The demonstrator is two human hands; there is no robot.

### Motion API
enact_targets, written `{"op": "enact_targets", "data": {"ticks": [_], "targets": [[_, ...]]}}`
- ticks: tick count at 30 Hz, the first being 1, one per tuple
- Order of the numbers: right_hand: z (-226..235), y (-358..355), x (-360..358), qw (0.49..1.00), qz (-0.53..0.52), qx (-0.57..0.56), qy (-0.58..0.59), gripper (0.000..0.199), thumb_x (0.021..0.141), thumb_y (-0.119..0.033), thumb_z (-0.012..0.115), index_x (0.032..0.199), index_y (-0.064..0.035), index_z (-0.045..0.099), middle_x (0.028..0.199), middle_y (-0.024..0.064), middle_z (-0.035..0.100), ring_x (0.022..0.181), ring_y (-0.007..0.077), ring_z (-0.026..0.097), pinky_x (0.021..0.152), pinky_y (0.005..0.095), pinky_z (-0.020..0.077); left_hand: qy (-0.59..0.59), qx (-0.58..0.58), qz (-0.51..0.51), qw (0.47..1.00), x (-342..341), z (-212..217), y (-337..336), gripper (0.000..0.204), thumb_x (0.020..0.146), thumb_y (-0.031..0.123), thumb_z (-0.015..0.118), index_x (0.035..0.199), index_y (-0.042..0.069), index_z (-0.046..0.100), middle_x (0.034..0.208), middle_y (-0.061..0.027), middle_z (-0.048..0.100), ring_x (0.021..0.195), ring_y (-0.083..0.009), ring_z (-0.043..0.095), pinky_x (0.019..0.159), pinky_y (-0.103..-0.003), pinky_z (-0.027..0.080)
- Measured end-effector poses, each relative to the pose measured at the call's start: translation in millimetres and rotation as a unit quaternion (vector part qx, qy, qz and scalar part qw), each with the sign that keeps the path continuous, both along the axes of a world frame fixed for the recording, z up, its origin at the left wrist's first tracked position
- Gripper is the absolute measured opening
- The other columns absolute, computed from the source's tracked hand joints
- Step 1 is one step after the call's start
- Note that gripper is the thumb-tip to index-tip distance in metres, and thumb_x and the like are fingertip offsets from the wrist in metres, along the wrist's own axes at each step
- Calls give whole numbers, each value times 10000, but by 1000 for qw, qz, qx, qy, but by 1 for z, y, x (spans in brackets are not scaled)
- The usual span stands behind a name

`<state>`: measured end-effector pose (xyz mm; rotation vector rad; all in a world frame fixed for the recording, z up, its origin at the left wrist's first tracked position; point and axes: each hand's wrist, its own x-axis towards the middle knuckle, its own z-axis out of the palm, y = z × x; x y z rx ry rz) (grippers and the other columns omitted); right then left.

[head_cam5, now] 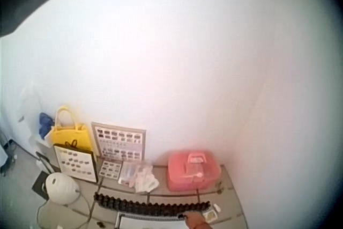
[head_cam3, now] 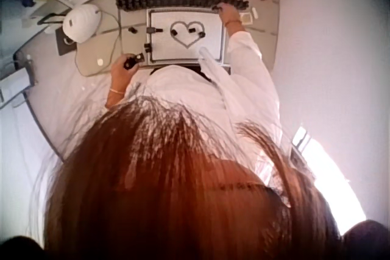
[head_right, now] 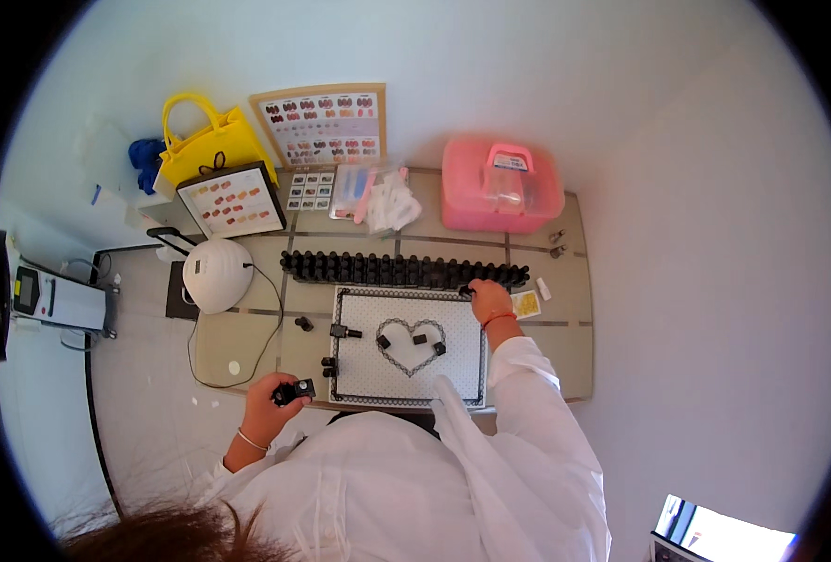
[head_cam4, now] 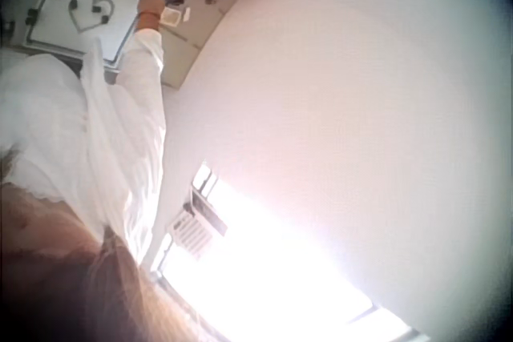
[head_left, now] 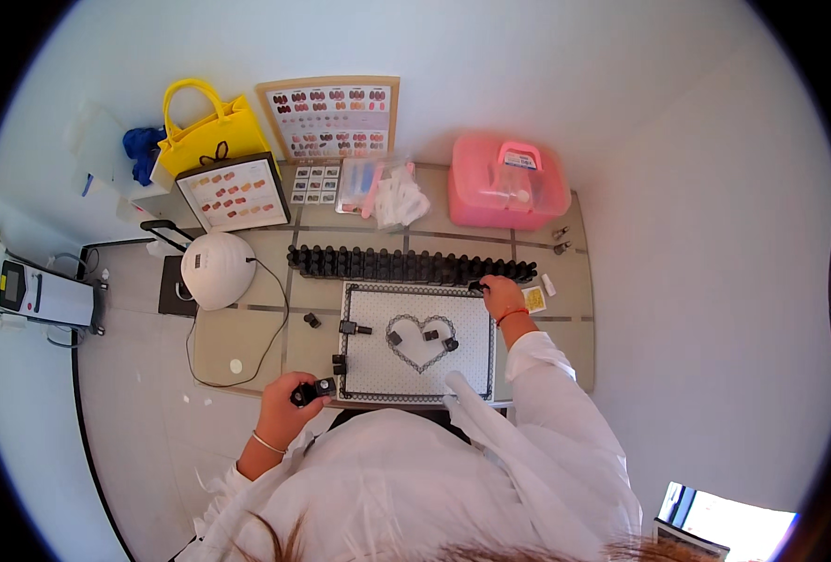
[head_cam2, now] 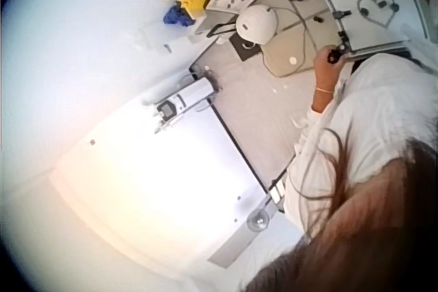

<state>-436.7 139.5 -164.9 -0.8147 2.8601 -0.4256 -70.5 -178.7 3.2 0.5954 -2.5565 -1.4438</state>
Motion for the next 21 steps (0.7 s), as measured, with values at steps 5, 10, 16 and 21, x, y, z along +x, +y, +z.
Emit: {"op": "enact_targets", "data": {"ticks": [5, 10, 16, 21], "targets": [[13, -17, -7, 998, -36, 45, -29, 216, 825, -135, 671, 1033, -115, 617, 937, 168, 685, 920, 361, 650, 798, 463, 529, -9, 2, -1, 1000, -8, -1, 6, 319, 673, 92, 852, 917, 24, 657, 788, -72, 655, 669, -159, 599, 648, -274, 511], [-1, -16, -8, 1000, -23, 8, -3, 229, 811, -130, 689, 1026, -125, 609, 949, 152, 672, 917, 362, 648, 788, 460, 529, -11, -7, 0, 1000, -15, -1, 10, 318, 679, 107, 847, 923, 35, 656, 789, -78, 652, 668, -178, 603, 644, -287, 509], [-8, -20, -3, 999, -11, -38, 15, 238, 795, -97, 682, 1025, -126, 630, 941, 156, 662, 902, 378, 639, 772, 468, 521, 11, -19, 1, 1000, -26, -1, 12, 330, 684, 113, 847, 940, 46, 649, 817, -85, 657, 688, -208, 616, 654, -298, 511], [-5, -23, 1, 998, -52, -24, 6, 276, 805, -102, 690, 1061, -119, 588, 935, 173, 673, 903, 390, 644, 773, 479, 520, 19, 3, -5, 1000, -30, 7, 15, 314, 706, 103, 835, 948, 45, 645, 864, -90, 669, 741, -232, 640, 692, -309, 523]]}}
